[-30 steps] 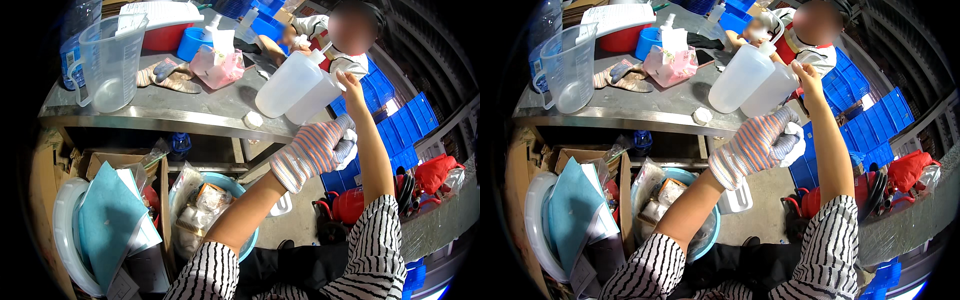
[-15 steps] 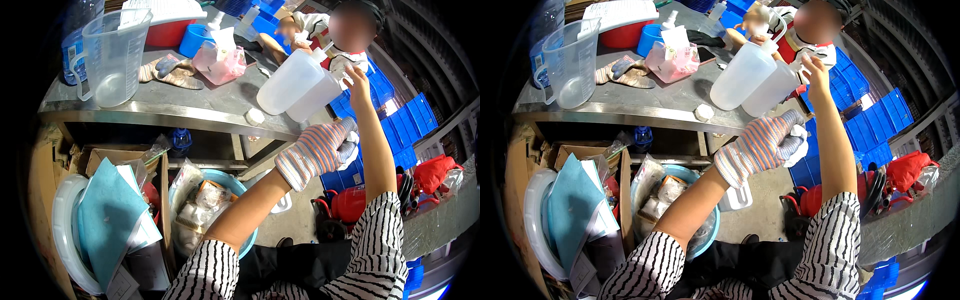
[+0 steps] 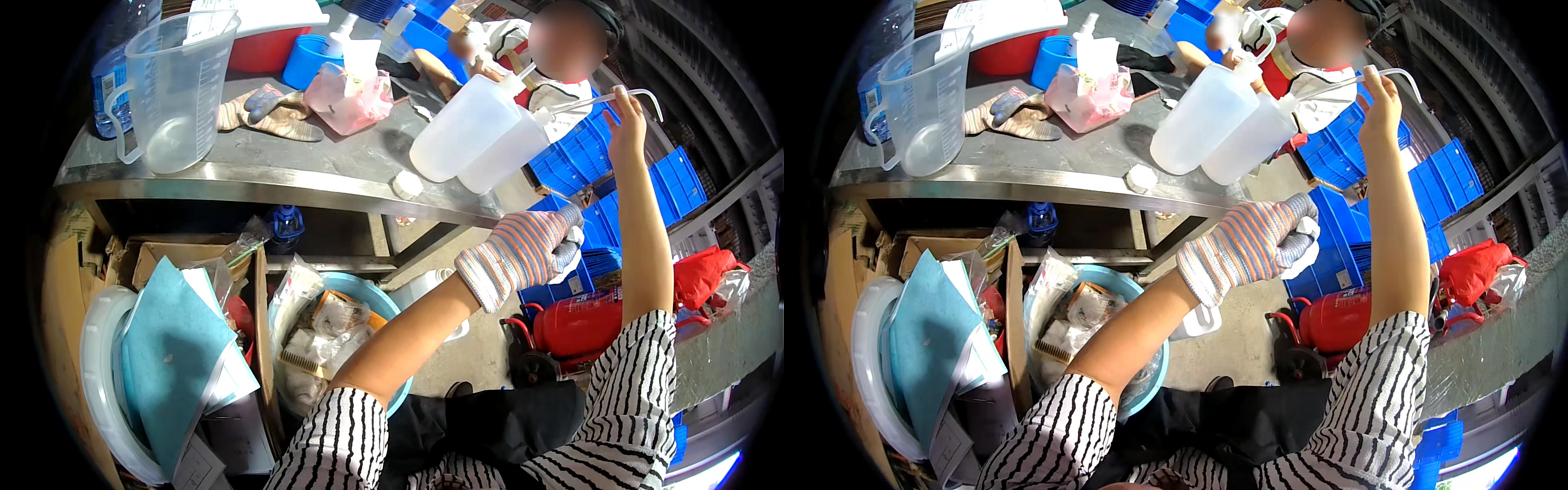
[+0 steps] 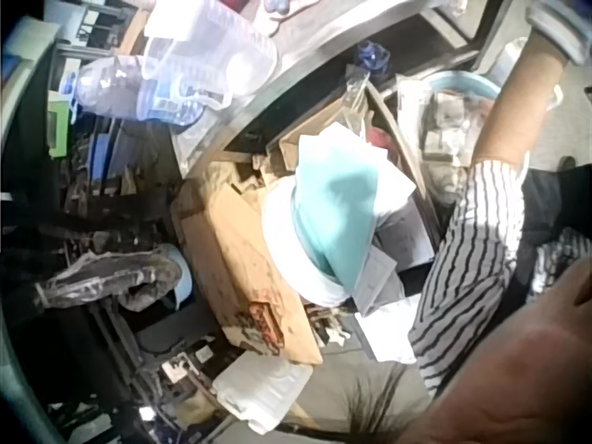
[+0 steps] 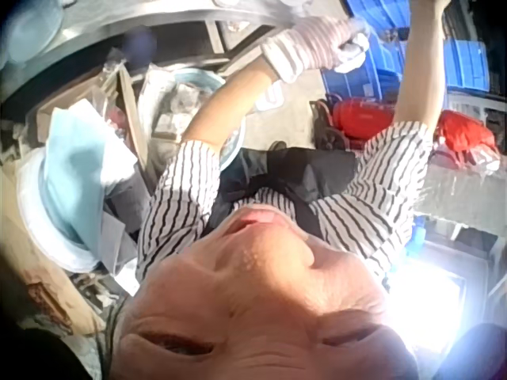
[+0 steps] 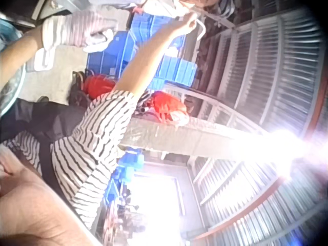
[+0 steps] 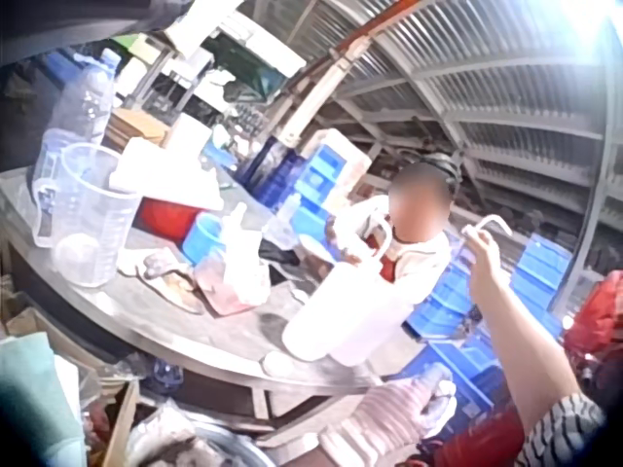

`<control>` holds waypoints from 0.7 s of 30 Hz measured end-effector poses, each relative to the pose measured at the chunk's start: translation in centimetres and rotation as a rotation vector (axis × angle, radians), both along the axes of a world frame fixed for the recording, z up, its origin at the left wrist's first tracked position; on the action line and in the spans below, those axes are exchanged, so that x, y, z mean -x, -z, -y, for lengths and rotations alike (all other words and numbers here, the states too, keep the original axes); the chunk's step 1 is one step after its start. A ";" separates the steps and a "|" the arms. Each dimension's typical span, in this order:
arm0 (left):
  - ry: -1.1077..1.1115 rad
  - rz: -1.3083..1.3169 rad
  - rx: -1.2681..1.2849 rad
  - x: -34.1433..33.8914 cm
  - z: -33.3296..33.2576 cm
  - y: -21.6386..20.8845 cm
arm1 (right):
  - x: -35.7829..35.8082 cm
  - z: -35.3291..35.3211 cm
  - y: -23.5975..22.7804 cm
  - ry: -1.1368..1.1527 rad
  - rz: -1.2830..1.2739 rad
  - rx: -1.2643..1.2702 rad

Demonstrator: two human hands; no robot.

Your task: The person sits on the floor and cleans the exterior of white plastic jugs using a white cloth. They wipe the body and neck of the jugs, handling them one at a time while seated in a cluttered workspace.

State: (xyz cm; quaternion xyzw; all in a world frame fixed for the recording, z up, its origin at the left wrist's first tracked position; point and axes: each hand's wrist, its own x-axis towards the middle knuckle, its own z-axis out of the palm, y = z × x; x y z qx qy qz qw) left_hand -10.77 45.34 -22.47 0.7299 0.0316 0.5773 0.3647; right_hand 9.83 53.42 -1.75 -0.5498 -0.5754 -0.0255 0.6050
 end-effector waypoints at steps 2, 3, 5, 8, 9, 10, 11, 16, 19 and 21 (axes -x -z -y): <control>-0.013 0.006 0.000 0.0 0.1 0.0 | -0.2 0.4 -1.1 0.003 -0.015 -0.025; -0.018 0.010 0.000 0.2 0.1 0.0 | -0.2 0.7 -1.6 -0.003 -0.016 -0.038; -0.005 0.016 0.017 0.0 0.1 -0.1 | -0.4 1.2 -2.5 0.015 -0.017 -0.044; -0.047 0.054 -0.018 -0.5 -0.2 0.2 | 0.2 1.6 -3.5 0.013 -0.017 -0.058; -0.036 0.054 -0.015 -0.4 -0.1 0.1 | 0.4 1.8 -3.6 0.014 -0.015 -0.060; -0.027 0.053 -0.012 -0.2 0.0 0.1 | 0.5 1.9 -3.6 0.028 0.004 -0.061; -0.019 0.051 -0.010 0.1 0.1 0.0 | 0.6 2.0 -3.6 0.035 0.014 -0.061; -0.034 0.029 -0.019 1.0 0.1 -0.3 | 0.6 2.2 -3.7 0.082 0.036 -0.061; -0.016 0.004 0.007 1.6 0.3 -0.7 | 1.1 2.5 -4.1 0.078 0.038 -0.066; -0.054 -0.011 -0.022 1.3 0.1 -0.6 | 1.4 2.5 -4.4 0.067 0.044 -0.071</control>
